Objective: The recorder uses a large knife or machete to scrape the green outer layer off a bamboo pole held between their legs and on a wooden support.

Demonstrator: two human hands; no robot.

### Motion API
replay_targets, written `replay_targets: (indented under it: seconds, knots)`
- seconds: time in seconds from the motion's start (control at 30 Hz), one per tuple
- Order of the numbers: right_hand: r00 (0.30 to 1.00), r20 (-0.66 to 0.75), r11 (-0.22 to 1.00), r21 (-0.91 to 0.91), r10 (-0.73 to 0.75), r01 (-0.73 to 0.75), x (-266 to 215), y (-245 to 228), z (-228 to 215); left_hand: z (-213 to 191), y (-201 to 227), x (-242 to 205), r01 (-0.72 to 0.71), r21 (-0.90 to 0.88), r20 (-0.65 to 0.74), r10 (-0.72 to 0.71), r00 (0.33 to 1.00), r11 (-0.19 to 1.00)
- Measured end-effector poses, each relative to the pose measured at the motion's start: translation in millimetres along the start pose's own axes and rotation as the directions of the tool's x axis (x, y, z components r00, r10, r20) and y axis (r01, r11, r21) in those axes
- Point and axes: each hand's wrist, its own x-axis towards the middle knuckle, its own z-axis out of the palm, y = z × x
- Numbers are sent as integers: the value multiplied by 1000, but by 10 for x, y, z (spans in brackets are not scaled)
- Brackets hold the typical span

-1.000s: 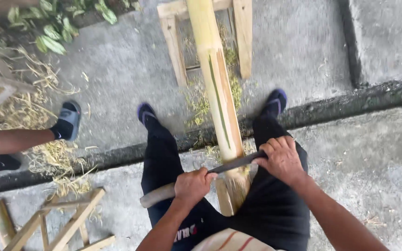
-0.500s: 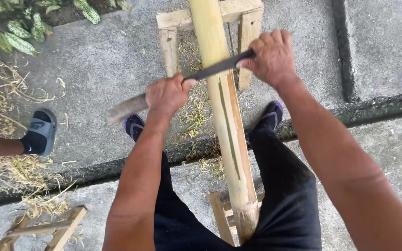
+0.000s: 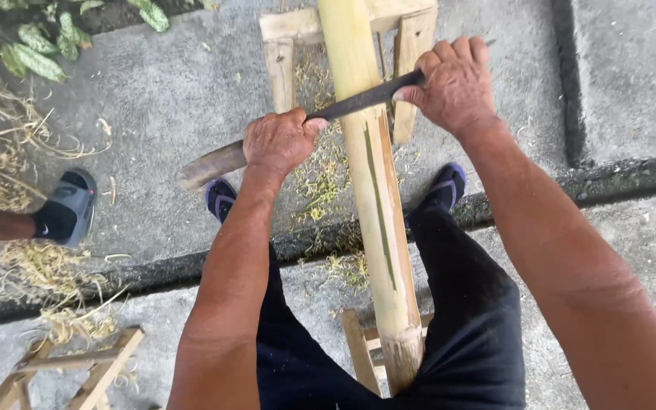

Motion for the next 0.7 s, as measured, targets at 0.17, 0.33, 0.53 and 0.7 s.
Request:
replay_targets:
  seconds: [0.17, 0.33, 0.53, 0.7]
  knots:
    - [992, 124, 1000, 22, -18, 15, -171, -51, -101, 135, 29, -229, 18, -42, 131, -13, 991, 999]
    - [965, 258, 995, 74, 50, -71, -682, -389, -430, 225, 114, -890, 24, -8, 120, -23, 993, 1000]
    - [992, 127, 987, 152, 24, -43, -1846, -695, -575, 621, 242, -1943, -27, -27, 143, 30, 989, 999]
    - [987, 135, 954, 274, 86, -120, -2821, -933, -675, 796, 478, -2855, -82, -37, 170, 87, 982, 996]
